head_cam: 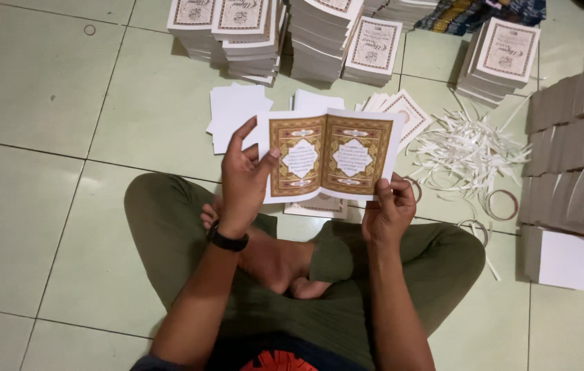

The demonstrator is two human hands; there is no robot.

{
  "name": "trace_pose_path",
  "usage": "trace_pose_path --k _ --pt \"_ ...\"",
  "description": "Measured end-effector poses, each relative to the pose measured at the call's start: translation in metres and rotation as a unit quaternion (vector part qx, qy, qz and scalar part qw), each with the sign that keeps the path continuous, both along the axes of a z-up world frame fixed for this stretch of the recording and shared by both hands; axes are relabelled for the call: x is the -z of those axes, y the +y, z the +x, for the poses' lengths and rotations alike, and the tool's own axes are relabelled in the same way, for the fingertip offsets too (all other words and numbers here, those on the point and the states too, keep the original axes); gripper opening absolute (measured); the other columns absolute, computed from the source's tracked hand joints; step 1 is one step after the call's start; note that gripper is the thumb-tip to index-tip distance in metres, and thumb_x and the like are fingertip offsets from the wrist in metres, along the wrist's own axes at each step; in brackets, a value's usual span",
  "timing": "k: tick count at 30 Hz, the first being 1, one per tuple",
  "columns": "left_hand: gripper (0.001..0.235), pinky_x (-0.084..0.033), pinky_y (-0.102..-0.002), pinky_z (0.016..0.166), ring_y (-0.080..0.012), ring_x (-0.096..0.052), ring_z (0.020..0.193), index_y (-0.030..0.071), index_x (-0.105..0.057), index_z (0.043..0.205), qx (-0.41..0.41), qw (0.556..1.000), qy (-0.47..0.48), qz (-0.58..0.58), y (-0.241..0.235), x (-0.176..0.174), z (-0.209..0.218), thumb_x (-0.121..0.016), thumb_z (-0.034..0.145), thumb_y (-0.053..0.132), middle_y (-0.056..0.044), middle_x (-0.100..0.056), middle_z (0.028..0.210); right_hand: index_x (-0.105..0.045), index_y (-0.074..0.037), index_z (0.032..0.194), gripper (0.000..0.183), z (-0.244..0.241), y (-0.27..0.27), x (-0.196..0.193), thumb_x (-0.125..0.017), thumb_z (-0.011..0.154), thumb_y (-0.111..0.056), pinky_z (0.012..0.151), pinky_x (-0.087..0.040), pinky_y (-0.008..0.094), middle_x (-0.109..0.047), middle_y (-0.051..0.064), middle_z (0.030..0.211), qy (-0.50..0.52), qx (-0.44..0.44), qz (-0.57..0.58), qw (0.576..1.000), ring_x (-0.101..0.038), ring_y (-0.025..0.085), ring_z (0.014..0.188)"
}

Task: The person sits on the floor and assembles small booklets by applying adhesive tape to the spine of a stack of papers. They fold the cover over the spine, press it down, and place the finished booklet onto a growing pile.

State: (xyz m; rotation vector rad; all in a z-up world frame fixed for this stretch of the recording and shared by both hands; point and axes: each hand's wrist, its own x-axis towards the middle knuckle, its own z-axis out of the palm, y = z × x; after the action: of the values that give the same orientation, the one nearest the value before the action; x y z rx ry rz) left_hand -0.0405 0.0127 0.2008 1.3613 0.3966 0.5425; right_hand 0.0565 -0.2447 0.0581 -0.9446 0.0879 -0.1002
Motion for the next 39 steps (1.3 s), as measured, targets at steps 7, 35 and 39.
trace_pose_path --k 7,35,39 --pt "0.061 -0.039 -0.017 0.059 -0.0025 -0.048 0.062 0.005 -0.042 0.153 -0.005 1.000 -0.023 0.020 -0.003 -0.033 -0.005 -0.066 0.098 -0.004 -0.002 -0.058 0.071 -0.053 -0.009 0.082 0.027 -0.021 0.025 -0.069 -0.076 0.088 0.004 0.082 -0.061 0.026 -0.065 0.007 0.112 -0.034 -0.020 0.024 0.999 -0.068 0.017 0.102" --pt "0.024 -0.053 -0.036 0.080 -0.0198 -0.066 0.071 0.030 -0.067 0.103 -0.220 0.916 0.233 0.243 -0.054 -0.013 -0.059 -0.068 0.093 0.052 -0.005 -0.066 0.079 -0.070 0.003 0.112 0.039 -0.071 0.033 0.057 -0.085 0.076 0.001 0.073 -0.057 0.035 -0.074 0.017 0.095 0.069 -0.190 -0.062 0.977 -0.070 0.021 0.077" --pt "0.042 -0.053 -0.046 0.096 -0.0325 -0.075 0.090 0.008 -0.055 0.135 -0.118 0.981 0.134 0.070 -0.034 -0.016 -0.065 -0.067 0.098 0.022 -0.017 -0.075 0.097 -0.074 -0.002 0.086 0.009 -0.075 0.013 0.029 -0.069 0.080 0.003 0.044 -0.048 0.032 -0.067 0.014 0.062 0.040 -0.290 -0.116 0.949 -0.060 0.016 0.046"
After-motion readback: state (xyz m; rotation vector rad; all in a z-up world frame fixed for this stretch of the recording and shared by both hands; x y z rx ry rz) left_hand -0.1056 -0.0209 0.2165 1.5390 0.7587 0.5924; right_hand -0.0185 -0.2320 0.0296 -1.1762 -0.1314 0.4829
